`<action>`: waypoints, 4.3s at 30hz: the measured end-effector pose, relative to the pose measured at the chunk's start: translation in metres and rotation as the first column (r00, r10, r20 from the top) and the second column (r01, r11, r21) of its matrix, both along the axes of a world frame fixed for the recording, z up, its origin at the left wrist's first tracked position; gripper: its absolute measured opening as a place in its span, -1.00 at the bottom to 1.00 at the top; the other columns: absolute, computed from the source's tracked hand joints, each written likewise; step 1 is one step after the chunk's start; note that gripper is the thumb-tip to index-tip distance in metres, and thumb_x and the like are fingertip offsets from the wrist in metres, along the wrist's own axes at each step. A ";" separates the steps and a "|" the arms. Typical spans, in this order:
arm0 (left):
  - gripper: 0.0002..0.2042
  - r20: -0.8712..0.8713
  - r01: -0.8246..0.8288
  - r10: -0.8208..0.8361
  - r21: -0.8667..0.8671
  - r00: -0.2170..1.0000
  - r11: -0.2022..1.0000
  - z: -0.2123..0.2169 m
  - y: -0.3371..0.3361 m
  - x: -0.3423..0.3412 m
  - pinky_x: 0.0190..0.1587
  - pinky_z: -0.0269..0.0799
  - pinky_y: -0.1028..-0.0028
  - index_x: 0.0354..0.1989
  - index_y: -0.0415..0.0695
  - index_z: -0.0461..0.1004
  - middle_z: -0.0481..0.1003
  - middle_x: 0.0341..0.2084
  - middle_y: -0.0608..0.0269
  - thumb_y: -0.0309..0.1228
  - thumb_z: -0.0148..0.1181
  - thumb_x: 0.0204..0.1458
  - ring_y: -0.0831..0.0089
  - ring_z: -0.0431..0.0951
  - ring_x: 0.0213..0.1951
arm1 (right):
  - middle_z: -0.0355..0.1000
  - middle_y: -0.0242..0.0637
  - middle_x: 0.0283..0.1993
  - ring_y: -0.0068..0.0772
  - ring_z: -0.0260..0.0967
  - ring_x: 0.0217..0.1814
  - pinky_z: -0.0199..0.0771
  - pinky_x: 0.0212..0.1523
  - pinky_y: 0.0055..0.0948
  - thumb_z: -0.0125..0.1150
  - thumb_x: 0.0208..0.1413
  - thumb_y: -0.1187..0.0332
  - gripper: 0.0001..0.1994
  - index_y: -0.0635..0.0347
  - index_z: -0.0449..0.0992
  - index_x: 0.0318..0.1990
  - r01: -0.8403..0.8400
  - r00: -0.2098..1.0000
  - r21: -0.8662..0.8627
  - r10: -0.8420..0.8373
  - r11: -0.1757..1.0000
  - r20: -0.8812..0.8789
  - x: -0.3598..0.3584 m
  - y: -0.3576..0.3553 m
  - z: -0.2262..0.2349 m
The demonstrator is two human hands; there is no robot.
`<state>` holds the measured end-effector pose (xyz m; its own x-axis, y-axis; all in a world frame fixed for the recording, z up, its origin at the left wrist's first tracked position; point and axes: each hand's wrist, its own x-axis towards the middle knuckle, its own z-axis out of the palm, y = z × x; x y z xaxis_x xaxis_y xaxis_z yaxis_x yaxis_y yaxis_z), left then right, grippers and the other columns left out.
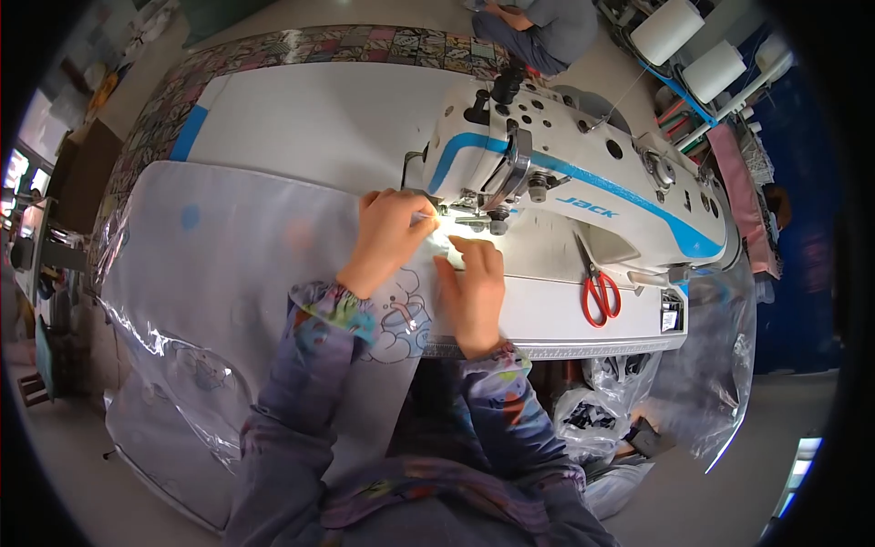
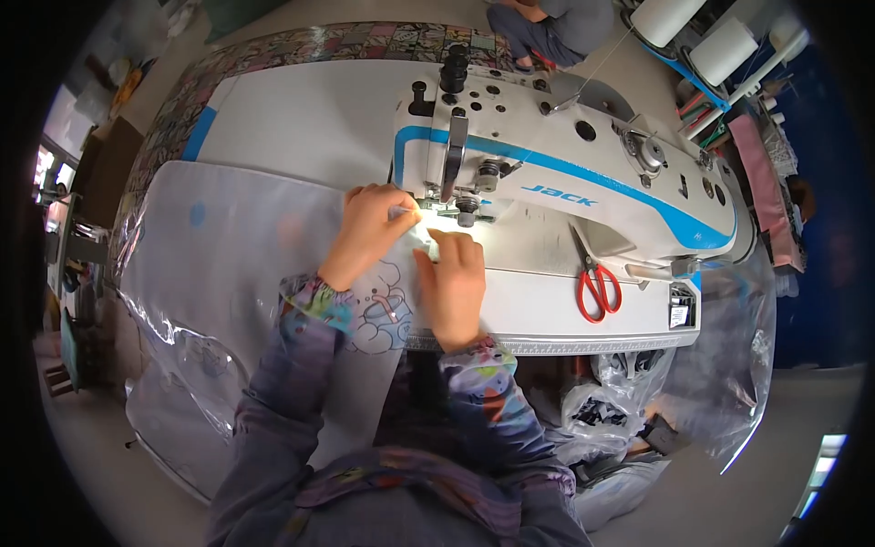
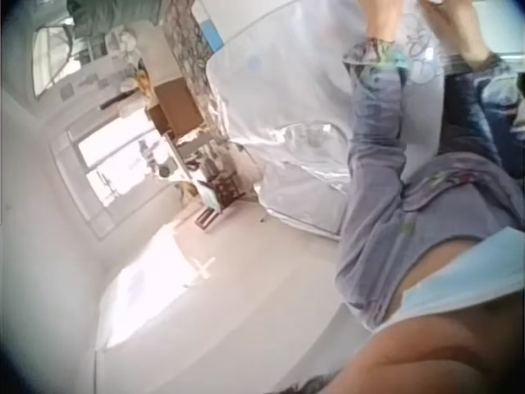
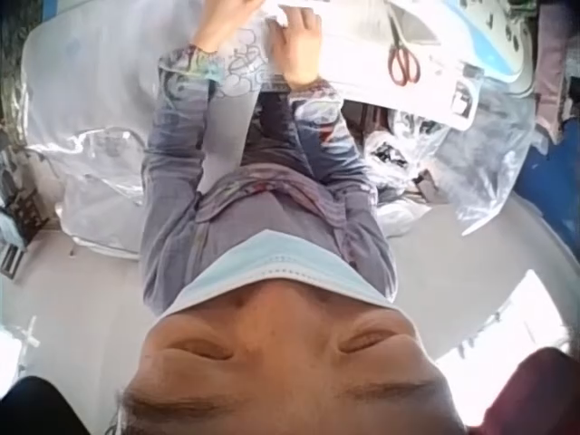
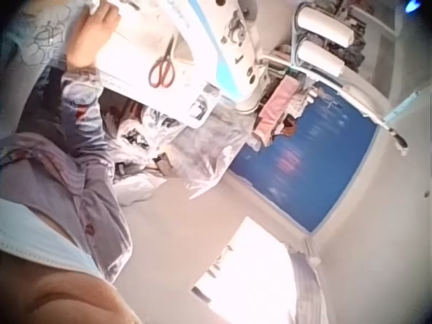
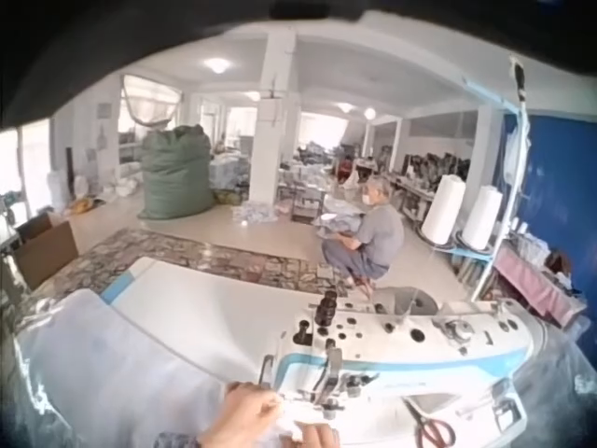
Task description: Sewing fabric and plastic pieces together using an industrial sewing machine in a workshop.
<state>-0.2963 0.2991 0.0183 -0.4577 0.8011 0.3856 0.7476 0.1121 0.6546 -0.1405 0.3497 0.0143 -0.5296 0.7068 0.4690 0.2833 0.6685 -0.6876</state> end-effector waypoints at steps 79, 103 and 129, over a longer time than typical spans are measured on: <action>-0.53 -0.405 -0.043 -0.044 -0.202 0.913 0.979 0.013 -0.045 0.048 0.26 0.15 0.01 0.04 -0.18 0.43 0.38 0.06 0.16 -0.13 0.24 0.05 0.21 0.30 0.19 | 0.55 -0.34 -0.20 -0.65 0.37 -0.15 0.42 -0.11 -0.50 0.16 0.27 0.28 -0.71 0.40 0.53 -0.08 -0.387 0.659 -0.921 0.687 -0.037 -0.305 0.133 -0.131 -0.030; -0.64 -0.445 -0.002 -0.154 -0.331 0.882 0.944 0.021 -0.023 0.064 -0.21 0.49 0.28 -0.06 -0.22 0.48 0.39 -0.31 0.13 -0.64 0.17 -0.12 0.18 0.49 -0.23 | 0.48 -0.12 0.04 -0.07 0.43 0.07 0.40 0.07 -0.27 0.18 0.20 0.35 -0.75 0.28 0.54 -0.03 0.456 0.822 0.447 -0.557 0.769 0.119 0.205 0.130 0.044; -0.68 -0.346 -0.053 -0.078 -0.353 0.935 0.934 0.026 -0.028 0.077 -0.17 0.43 0.26 -0.08 -0.16 0.52 0.41 -0.28 0.15 -0.54 0.15 -0.08 0.15 0.48 -0.20 | 0.41 -0.04 0.08 -0.03 0.35 0.19 0.37 0.14 -0.26 0.25 0.08 0.54 -0.57 0.22 0.43 0.15 0.337 0.932 0.198 -0.357 0.920 0.071 0.182 0.070 0.038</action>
